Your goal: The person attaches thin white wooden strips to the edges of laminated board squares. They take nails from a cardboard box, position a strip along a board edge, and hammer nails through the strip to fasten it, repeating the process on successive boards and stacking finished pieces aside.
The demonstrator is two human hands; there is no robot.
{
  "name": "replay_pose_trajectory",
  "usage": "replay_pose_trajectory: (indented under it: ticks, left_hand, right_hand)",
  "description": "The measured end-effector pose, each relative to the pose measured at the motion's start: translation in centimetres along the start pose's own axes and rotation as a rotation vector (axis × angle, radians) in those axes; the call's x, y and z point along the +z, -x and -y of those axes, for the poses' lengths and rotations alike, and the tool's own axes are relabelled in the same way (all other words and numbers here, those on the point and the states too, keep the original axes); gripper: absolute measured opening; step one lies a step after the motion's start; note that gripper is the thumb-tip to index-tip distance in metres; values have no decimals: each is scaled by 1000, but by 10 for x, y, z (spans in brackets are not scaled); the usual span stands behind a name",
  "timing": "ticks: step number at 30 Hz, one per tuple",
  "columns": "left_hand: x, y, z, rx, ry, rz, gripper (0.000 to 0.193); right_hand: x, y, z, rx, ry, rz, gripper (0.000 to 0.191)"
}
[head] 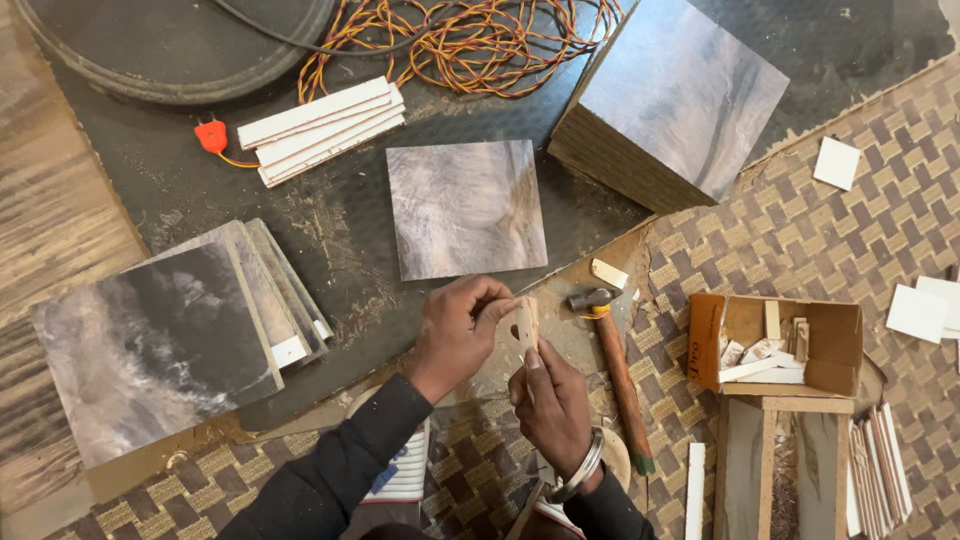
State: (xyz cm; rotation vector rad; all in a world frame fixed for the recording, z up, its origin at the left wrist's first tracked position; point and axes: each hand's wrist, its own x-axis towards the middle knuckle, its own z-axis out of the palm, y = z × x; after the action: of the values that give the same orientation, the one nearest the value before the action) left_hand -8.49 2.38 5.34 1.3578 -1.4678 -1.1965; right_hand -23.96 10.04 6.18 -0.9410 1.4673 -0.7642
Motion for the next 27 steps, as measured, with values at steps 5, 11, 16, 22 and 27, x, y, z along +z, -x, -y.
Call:
replay_pose_trajectory:
  ticks: [5,11,16,22,27]
  left_hand:
    - [5,12,-13,175,-148,-67,8]
    - [13,25,-40,145,-272,-126,12]
    - [16,20,-33,66,-63,-169,16]
    - [17,8,10,-252,308,-53,20]
    - [25,15,1,-201,347,-85,19]
  right_hand:
    - [1,2,3,-68,107,-98,42]
    - [9,1,5,-237,210,-185,37]
    - [9,2,5,-199,217,-180,40]
    - [11,4,2,-84,75,-108,45]
    - [11,3,0,-138,284,-170,42]
